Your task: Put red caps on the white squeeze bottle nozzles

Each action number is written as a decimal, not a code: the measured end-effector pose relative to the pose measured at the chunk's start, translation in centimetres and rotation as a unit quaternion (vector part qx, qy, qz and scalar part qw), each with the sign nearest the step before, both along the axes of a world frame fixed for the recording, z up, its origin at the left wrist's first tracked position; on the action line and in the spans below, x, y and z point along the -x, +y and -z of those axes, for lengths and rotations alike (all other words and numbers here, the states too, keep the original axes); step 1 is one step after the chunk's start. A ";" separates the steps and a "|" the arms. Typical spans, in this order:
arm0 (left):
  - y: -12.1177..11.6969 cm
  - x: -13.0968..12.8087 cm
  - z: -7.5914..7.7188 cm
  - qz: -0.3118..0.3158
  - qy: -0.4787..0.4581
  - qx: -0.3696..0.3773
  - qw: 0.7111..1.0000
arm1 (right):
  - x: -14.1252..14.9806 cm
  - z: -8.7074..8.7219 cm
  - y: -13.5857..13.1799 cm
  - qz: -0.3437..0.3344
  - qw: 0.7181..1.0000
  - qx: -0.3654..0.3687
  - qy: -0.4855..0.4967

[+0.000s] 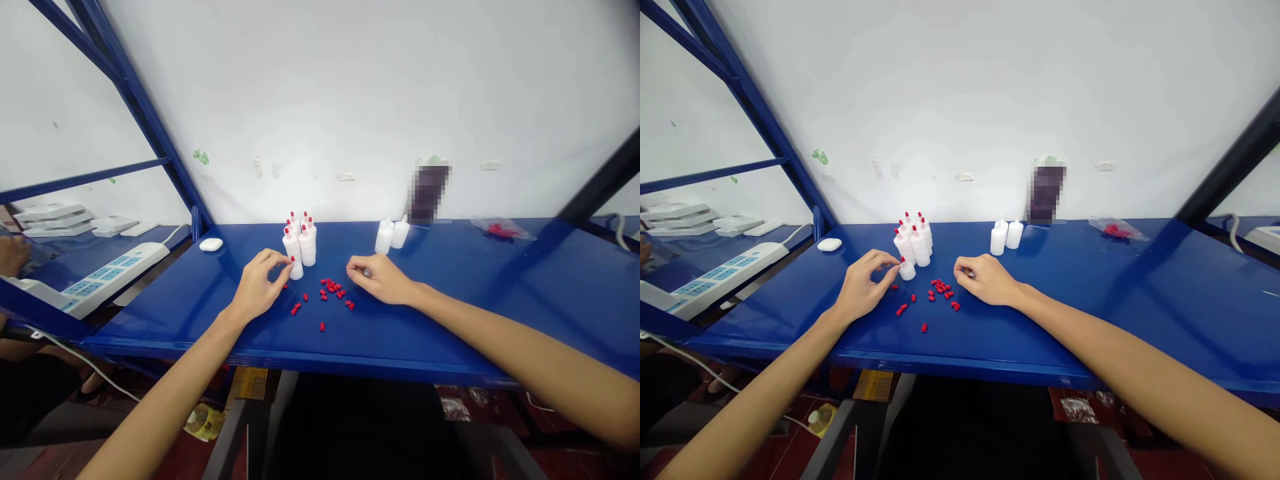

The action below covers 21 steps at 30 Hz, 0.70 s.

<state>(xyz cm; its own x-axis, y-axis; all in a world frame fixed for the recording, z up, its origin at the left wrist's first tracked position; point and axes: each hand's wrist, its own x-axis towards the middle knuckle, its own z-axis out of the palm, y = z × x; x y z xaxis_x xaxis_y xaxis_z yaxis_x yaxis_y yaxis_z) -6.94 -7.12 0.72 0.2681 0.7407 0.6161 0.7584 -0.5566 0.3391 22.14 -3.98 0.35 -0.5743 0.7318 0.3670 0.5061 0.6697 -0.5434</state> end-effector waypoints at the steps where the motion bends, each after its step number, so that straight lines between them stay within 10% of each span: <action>1: -0.5 0.3 -0.2 -0.010 0.014 0.016 1.000 | 0.0 0.0 0.0 0.001 1.000 0.000 -0.001; 7: -3.0 1.5 -0.5 -0.042 0.162 0.171 0.971 | -0.1 0.0 0.1 -0.006 1.000 0.003 0.002; 21: -1.8 -3.5 -1.0 -0.011 0.372 0.160 0.914 | 1.3 -0.3 -1.3 -0.088 0.966 -0.157 -0.187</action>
